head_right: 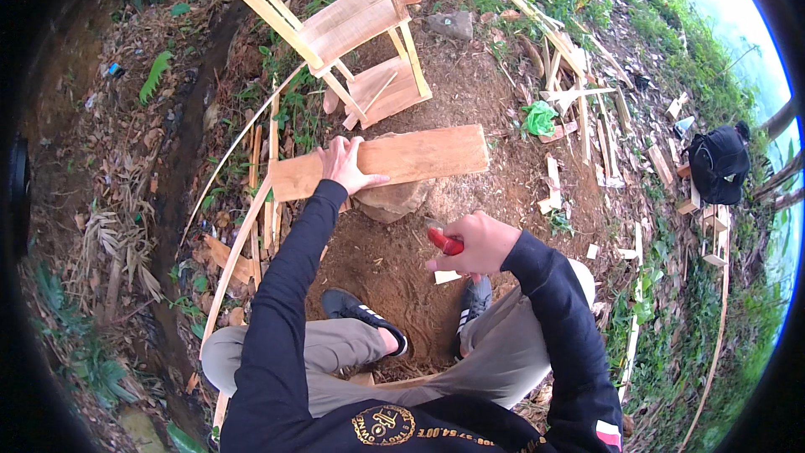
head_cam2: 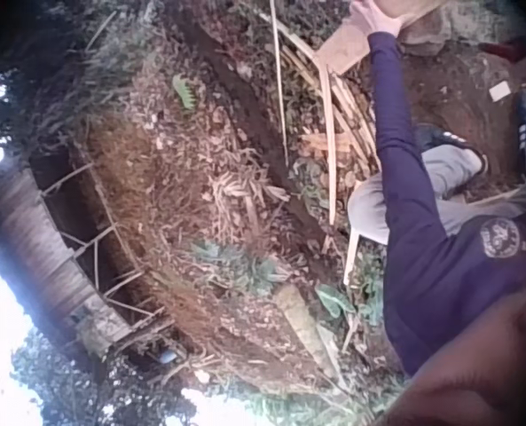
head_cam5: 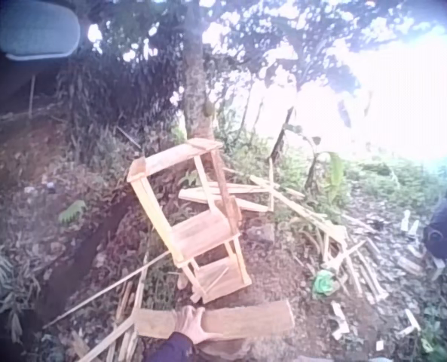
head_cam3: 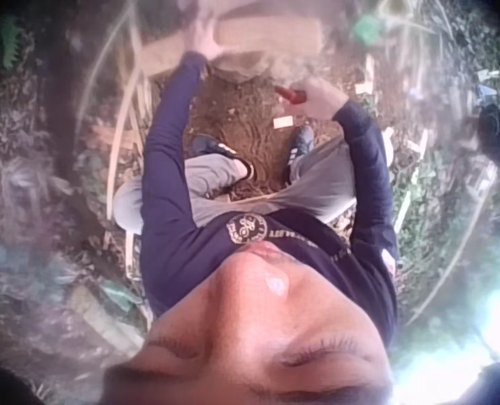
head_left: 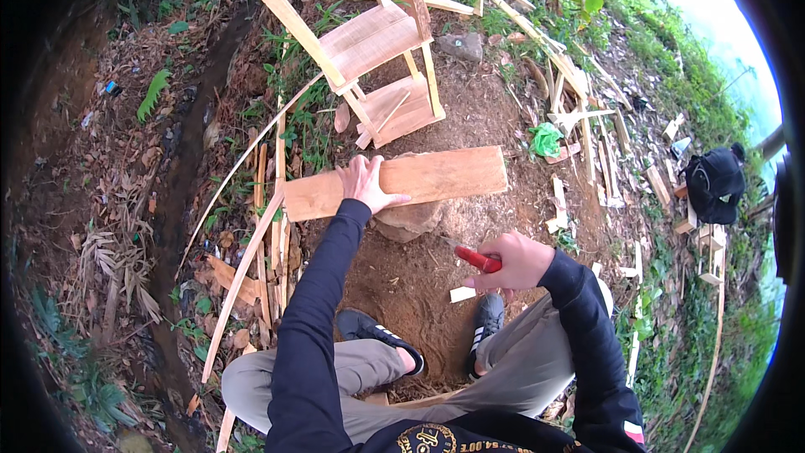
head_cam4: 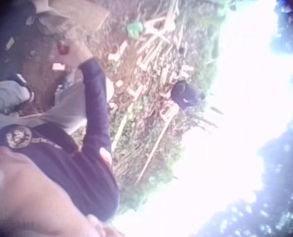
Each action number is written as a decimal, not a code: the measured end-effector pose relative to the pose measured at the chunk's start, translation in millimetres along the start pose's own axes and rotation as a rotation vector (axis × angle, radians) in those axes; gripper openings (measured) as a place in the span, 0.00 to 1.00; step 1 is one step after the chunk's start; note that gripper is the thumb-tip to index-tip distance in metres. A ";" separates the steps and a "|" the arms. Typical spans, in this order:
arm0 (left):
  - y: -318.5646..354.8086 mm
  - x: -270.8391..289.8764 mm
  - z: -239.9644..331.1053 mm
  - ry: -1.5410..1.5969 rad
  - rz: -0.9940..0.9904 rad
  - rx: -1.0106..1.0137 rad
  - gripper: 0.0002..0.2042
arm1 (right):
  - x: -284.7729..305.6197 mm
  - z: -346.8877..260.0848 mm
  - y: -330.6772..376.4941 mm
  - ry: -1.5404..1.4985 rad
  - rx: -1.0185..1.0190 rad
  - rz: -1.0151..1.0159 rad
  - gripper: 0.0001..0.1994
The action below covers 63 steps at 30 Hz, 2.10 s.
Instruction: The person uses a red hand saw to cut a long wooden plank resting on a tree stump. They hold the wood steady with their left hand while sawing with their right hand. After cutting a section, they pick up the cut piece and place it on the ground next to a wooden chair frame.
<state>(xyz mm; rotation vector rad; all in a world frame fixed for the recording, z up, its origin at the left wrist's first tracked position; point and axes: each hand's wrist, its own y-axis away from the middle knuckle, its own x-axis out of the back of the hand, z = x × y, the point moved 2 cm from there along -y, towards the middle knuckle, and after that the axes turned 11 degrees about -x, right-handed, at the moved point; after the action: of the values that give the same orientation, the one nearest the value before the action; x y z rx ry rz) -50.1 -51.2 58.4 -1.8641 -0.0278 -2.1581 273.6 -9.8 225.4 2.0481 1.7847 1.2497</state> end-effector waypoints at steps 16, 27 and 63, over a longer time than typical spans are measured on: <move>4.8 -27.0 61.4 -0.054 0.379 -0.082 0.43 | 2.5 -2.4 -0.8 0.011 -0.014 0.002 0.24; 14.8 -54.4 60.9 0.007 0.199 -0.053 0.45 | 2.2 -14.6 -0.4 0.001 -0.031 -0.025 0.22; 230.8 25.8 -147.2 0.008 -0.459 -0.273 0.26 | -9.8 -13.9 -0.5 -0.009 -0.041 -0.029 0.16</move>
<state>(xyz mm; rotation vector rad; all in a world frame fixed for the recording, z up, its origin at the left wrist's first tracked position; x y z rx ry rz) -142.7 -307.2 19.7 -2.1705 -0.1841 -2.5815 264.6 -23.7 229.3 1.9958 1.7632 1.2561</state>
